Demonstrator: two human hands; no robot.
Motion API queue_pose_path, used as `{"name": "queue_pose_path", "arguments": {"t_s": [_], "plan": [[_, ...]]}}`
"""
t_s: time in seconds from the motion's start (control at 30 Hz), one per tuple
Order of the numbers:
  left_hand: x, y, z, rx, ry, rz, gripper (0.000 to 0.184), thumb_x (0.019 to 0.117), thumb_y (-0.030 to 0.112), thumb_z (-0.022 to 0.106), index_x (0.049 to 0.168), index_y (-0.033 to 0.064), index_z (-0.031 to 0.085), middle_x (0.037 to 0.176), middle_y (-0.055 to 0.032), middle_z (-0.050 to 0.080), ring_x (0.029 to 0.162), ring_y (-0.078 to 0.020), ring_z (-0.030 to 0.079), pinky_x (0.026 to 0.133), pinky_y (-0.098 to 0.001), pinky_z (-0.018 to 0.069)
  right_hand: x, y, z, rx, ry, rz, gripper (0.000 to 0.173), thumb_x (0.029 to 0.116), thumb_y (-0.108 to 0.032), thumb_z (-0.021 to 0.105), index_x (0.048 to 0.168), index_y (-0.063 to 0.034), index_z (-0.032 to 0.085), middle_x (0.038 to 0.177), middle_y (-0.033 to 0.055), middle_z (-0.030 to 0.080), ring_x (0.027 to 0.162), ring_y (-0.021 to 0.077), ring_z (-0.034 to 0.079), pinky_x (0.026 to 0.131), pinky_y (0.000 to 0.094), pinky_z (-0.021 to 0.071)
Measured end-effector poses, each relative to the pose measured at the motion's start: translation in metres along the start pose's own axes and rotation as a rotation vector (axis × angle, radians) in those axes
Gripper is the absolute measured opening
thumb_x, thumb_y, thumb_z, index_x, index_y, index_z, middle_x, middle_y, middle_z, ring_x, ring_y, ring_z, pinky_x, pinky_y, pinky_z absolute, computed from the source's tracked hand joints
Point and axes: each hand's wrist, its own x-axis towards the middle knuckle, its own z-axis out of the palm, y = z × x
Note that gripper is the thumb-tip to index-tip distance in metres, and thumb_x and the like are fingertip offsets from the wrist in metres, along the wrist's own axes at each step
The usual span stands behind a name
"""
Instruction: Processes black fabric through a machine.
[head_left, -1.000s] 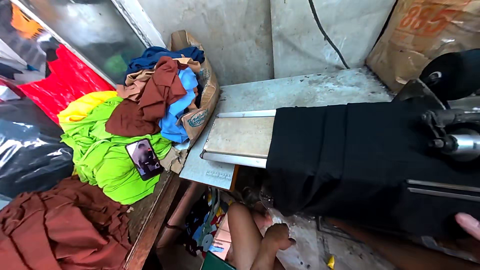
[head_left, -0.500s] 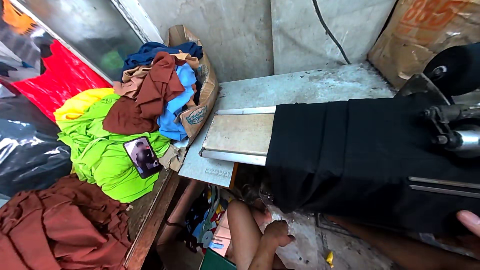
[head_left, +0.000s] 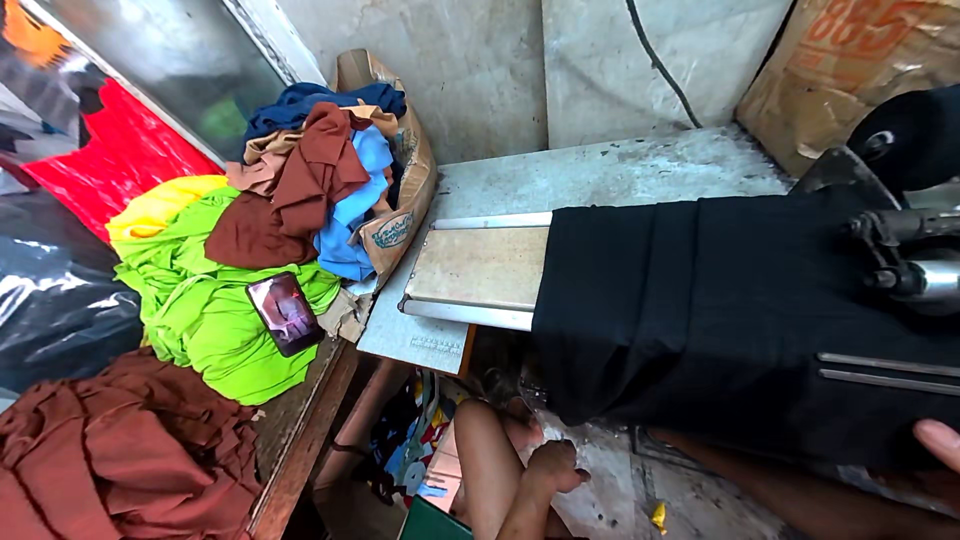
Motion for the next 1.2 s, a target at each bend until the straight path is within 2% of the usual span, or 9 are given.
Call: {"name": "queue_pose_path", "arguments": {"t_s": [0.23, 0.27, 0.33, 0.37, 0.5, 0.67, 0.8, 1.13, 1.2], "plan": [[0.0, -0.001, 0.0, -0.006, 0.005, 0.014, 0.059, 0.0998, 0.043, 0.061, 0.142, 0.0019, 0.054, 0.136, -0.0236, 0.061, 0.129, -0.0383, 0.058, 0.108, -0.0591, 0.0446, 0.0, 0.001, -0.003, -0.011, -0.008, 0.009, 0.017, 0.1047, -0.029, 0.057, 0.121, -0.0305, 0.064, 0.114, -0.0187, 0.072, 0.109, -0.0016, 0.066, 0.101, 0.0246, 0.0527], [0.001, -0.001, 0.0, -0.007, 0.004, 0.012, 0.059, 0.0997, 0.043, 0.061, 0.142, 0.0019, 0.054, 0.136, -0.0234, 0.061, 0.129, -0.038, 0.058, 0.108, -0.0589, 0.0446, 0.0, -0.001, 0.0, -0.013, -0.003, 0.001, 0.018, 0.1046, -0.029, 0.058, 0.121, -0.0287, 0.065, 0.114, -0.0185, 0.072, 0.11, -0.0019, 0.066, 0.102, 0.0243, 0.052], [0.002, -0.001, 0.0, -0.009, -0.001, 0.011, 0.059, 0.0996, 0.043, 0.061, 0.142, 0.0019, 0.054, 0.137, -0.0234, 0.061, 0.129, -0.0376, 0.058, 0.109, -0.0585, 0.0443, 0.003, -0.012, 0.016, -0.017, 0.052, -0.019, 0.018, 0.103, -0.027, 0.06, 0.116, -0.015, 0.062, 0.109, -0.014, 0.072, 0.107, -0.0016, 0.067, 0.101, 0.0222, 0.0523], [0.003, -0.001, 0.0, -0.009, -0.002, 0.011, 0.059, 0.0998, 0.043, 0.061, 0.142, 0.0018, 0.054, 0.137, -0.0235, 0.06, 0.13, -0.0377, 0.058, 0.109, -0.0586, 0.0443, 0.003, -0.016, 0.022, -0.023, 0.076, -0.014, 0.018, 0.1021, -0.026, 0.06, 0.113, -0.0125, 0.06, 0.107, -0.0136, 0.072, 0.104, -0.0022, 0.068, 0.1, 0.021, 0.053], [0.005, -0.002, 0.001, 0.013, -0.006, 0.012, 0.06, 0.1002, 0.044, 0.06, 0.142, 0.0016, 0.053, 0.136, -0.0232, 0.061, 0.13, -0.0373, 0.058, 0.108, -0.0579, 0.0446, 0.0, -0.001, -0.002, 0.012, -0.015, 0.021, 0.016, 0.1043, -0.028, 0.058, 0.118, -0.03, 0.066, 0.113, -0.0184, 0.072, 0.107, -0.0019, 0.067, 0.101, 0.024, 0.0531], [0.003, -0.002, 0.001, 0.014, -0.005, 0.01, 0.06, 0.1005, 0.044, 0.06, 0.142, 0.0015, 0.053, 0.137, -0.0231, 0.061, 0.13, -0.0367, 0.057, 0.109, -0.0572, 0.0443, 0.001, -0.004, -0.001, 0.012, -0.008, 0.025, 0.015, 0.1036, -0.026, 0.059, 0.117, -0.0267, 0.066, 0.112, -0.0176, 0.073, 0.107, -0.0023, 0.066, 0.101, 0.0227, 0.0524], [0.002, -0.003, 0.001, 0.004, -0.003, 0.003, 0.06, 0.0999, 0.045, 0.06, 0.142, 0.0019, 0.053, 0.137, -0.0232, 0.06, 0.13, -0.0373, 0.057, 0.109, -0.0581, 0.0439, 0.001, -0.01, 0.013, -0.056, 0.059, -0.025, 0.025, 0.103, -0.027, 0.061, 0.116, -0.0052, 0.061, 0.11, -0.0108, 0.072, 0.107, -0.0032, 0.066, 0.101, 0.0199, 0.0514], [0.002, -0.003, 0.001, -0.002, 0.002, 0.005, 0.06, 0.0997, 0.045, 0.061, 0.142, 0.0029, 0.054, 0.136, -0.0226, 0.061, 0.13, -0.0375, 0.057, 0.109, -0.0587, 0.0441, 0.001, -0.005, 0.011, -0.027, 0.062, -0.058, 0.024, 0.1033, -0.029, 0.06, 0.118, -0.0099, 0.063, 0.113, -0.0115, 0.073, 0.11, 0.0004, 0.067, 0.104, 0.0249, 0.0515], [0.003, -0.003, 0.002, -0.005, 0.004, 0.005, 0.06, 0.0995, 0.044, 0.061, 0.142, 0.0025, 0.054, 0.136, -0.0231, 0.061, 0.13, -0.038, 0.057, 0.108, -0.0591, 0.0444, 0.002, -0.007, 0.016, -0.038, 0.082, -0.06, 0.023, 0.103, -0.029, 0.06, 0.116, -0.0102, 0.063, 0.111, -0.0123, 0.073, 0.109, -0.0009, 0.067, 0.103, 0.0227, 0.0515]]}}
